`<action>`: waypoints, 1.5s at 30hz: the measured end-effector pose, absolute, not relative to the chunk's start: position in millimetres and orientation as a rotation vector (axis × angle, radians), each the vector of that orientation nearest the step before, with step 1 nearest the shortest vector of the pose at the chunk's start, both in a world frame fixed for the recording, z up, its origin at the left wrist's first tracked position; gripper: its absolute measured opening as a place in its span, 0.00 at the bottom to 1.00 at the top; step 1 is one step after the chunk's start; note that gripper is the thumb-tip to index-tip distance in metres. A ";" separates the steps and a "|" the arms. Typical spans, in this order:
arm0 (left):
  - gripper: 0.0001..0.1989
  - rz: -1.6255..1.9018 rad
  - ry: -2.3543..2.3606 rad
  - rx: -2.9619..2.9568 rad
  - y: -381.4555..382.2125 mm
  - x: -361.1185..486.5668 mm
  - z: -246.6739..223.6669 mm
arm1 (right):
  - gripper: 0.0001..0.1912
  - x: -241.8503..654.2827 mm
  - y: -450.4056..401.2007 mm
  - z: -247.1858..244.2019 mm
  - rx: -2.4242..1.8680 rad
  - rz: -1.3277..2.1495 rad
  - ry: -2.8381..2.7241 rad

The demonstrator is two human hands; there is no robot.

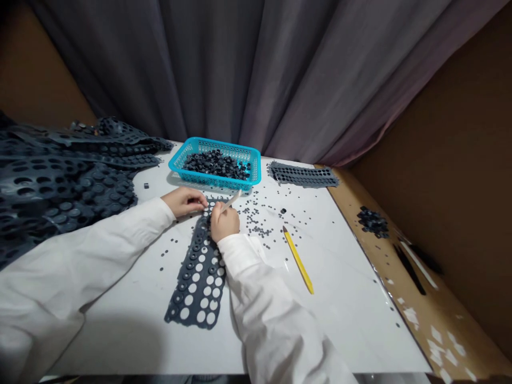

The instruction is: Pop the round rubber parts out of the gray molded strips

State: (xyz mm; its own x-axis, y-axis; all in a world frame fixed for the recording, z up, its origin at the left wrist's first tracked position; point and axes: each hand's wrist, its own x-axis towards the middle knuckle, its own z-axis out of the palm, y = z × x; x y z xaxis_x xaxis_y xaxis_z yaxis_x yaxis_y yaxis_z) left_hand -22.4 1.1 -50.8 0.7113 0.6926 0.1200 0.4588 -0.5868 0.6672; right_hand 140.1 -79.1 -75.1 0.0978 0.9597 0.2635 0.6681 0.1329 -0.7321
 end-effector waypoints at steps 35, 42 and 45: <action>0.06 0.287 0.583 2.642 -28.4 -15.7 -50.3 | 0.15 145.1 -101.0 -72.6 -1.473 0.742 -1.605; 0.04 0.141 0.633 2.826 -37.3 -7.8 -50.5 | 0.14 143.4 -103.1 -70.1 -1.535 0.663 -1.641; 0.05 0.130 0.644 2.841 -35.8 -7.6 -51.7 | 0.15 143.0 -102.6 -71.2 -1.548 0.642 -1.641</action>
